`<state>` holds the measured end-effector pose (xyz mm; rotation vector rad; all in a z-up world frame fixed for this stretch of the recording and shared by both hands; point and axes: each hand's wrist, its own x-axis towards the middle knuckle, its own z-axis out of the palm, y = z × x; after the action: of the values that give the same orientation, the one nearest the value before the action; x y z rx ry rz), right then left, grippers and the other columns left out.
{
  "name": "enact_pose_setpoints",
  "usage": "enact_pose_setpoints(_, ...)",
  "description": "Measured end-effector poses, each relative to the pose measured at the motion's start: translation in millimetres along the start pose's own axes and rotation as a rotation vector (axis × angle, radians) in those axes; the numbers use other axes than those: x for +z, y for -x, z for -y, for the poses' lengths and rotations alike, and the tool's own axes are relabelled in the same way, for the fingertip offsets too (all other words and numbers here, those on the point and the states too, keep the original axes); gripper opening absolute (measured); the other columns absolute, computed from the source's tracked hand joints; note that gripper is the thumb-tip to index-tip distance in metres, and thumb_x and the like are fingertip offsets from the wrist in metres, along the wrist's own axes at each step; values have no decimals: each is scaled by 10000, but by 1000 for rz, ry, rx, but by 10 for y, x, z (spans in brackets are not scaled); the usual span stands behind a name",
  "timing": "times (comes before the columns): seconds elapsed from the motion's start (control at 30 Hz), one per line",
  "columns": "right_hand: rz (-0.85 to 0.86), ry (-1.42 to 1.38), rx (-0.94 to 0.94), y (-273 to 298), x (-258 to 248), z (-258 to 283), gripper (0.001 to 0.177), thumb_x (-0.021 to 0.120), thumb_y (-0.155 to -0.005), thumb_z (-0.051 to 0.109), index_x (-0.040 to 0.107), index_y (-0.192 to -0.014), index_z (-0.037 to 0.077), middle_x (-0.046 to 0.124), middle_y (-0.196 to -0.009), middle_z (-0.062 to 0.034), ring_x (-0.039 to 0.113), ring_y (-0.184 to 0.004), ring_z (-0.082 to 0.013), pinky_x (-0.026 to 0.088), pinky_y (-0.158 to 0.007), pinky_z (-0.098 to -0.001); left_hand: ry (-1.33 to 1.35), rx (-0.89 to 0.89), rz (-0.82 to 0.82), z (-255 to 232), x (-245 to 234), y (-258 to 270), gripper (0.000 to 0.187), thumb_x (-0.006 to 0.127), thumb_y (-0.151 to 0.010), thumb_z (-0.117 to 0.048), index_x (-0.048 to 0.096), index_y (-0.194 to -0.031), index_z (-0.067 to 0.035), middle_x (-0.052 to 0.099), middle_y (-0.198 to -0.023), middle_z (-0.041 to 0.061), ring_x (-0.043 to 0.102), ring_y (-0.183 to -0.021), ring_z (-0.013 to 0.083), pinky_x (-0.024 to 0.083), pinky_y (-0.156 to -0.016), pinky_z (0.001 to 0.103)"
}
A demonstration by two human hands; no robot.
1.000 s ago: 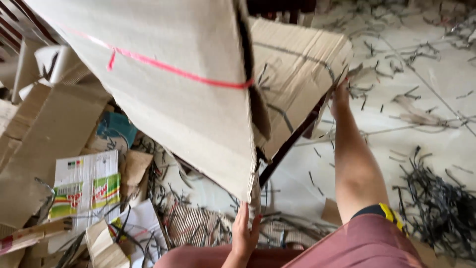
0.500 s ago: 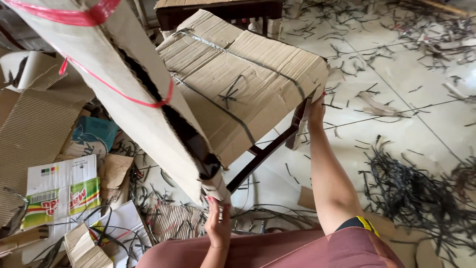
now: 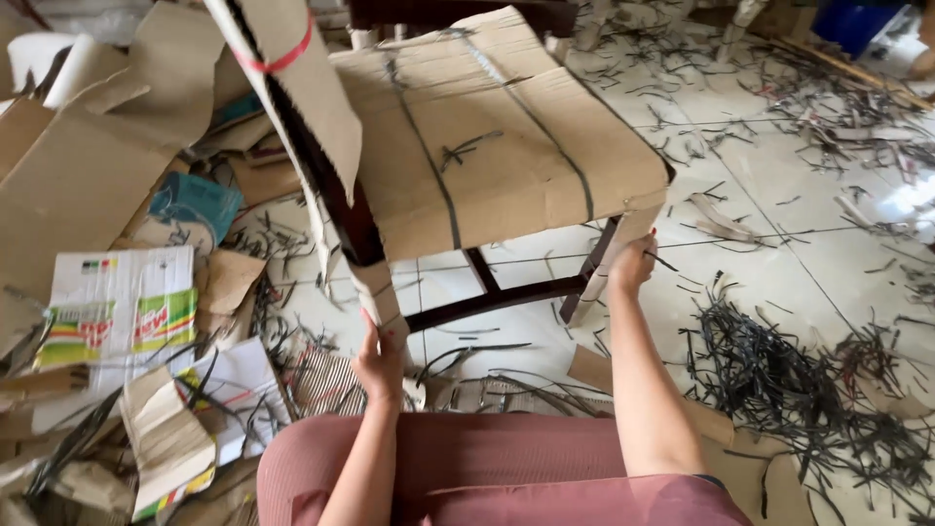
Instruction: Wrapping chair legs and frame with cardboard and securing them with ties for protection
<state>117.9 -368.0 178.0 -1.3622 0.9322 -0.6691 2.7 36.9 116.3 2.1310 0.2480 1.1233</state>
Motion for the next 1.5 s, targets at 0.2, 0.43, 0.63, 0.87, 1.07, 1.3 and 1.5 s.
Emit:
enact_pose_setpoints(0.2,84,10,-109,328,-91,-55,592,351,-1107,555,452,-1528,152,469,-1556,-196,328,-1492,-439,143,-1238,-590,-87,59,45,315,46,-529,621,722,-894,-138,576,-1488,-247,710,-752,236,683,-746,480,484,-670,560)
enact_pose_setpoints(0.43,165,89,-226,1106,-180,179,491,316,-1142,428,399,-1456,60,496,-1467,-290,398,-1419,-488,265,-1189,-625,-79,-118,108,670,121,-943,517,730,-879,-192,655,-1376,-316,755,-822,184,724,-840,427,568,-766,543)
enact_pose_setpoints(0.63,227,136,-331,1184,-191,105,478,343,-1135,379,418,-1435,15,506,-1412,-341,442,-1354,-553,340,-1145,-651,10,-132,-38,889,236,-1113,415,750,-850,-123,756,-1243,-253,740,-731,157,732,-784,391,555,-692,497)
enact_pose_setpoints(0.87,279,218,-430,1094,-817,-713,170,518,-1146,256,466,-1110,98,701,-1078,-152,613,-1062,-265,449,-981,-475,100,-368,349,1018,16,-1050,596,754,-908,-274,537,-1462,-244,646,-1338,70,578,-1276,295,503,-1058,507)
enact_pose_setpoints(1.07,221,844,-199,283,-1713,-2203,182,689,-955,459,754,-1023,302,737,-891,51,675,-997,-252,527,-875,-390,21,-484,893,474,-310,-515,1089,839,-864,-508,138,-1654,-242,460,-1567,178,448,-1440,335,400,-1161,537)
enact_pose_setpoints(1.3,551,1242,12,382,-1066,-1981,492,795,-875,269,651,-1346,279,611,-1421,-100,501,-1364,-370,418,-1098,-537,4,-46,1449,-252,-325,36,873,764,-873,-270,322,-1600,-76,346,-1603,302,466,-1380,495,402,-1161,583)
enact_pose_setpoints(1.5,565,1195,334,712,-789,-1435,745,510,-1001,103,159,-1654,180,50,-1742,-82,48,-1591,-330,31,-1301,-468,-152,29,1748,-200,-170,278,664,632,-960,-298,439,-1563,-100,508,-1551,150,524,-1397,324,433,-1156,444)
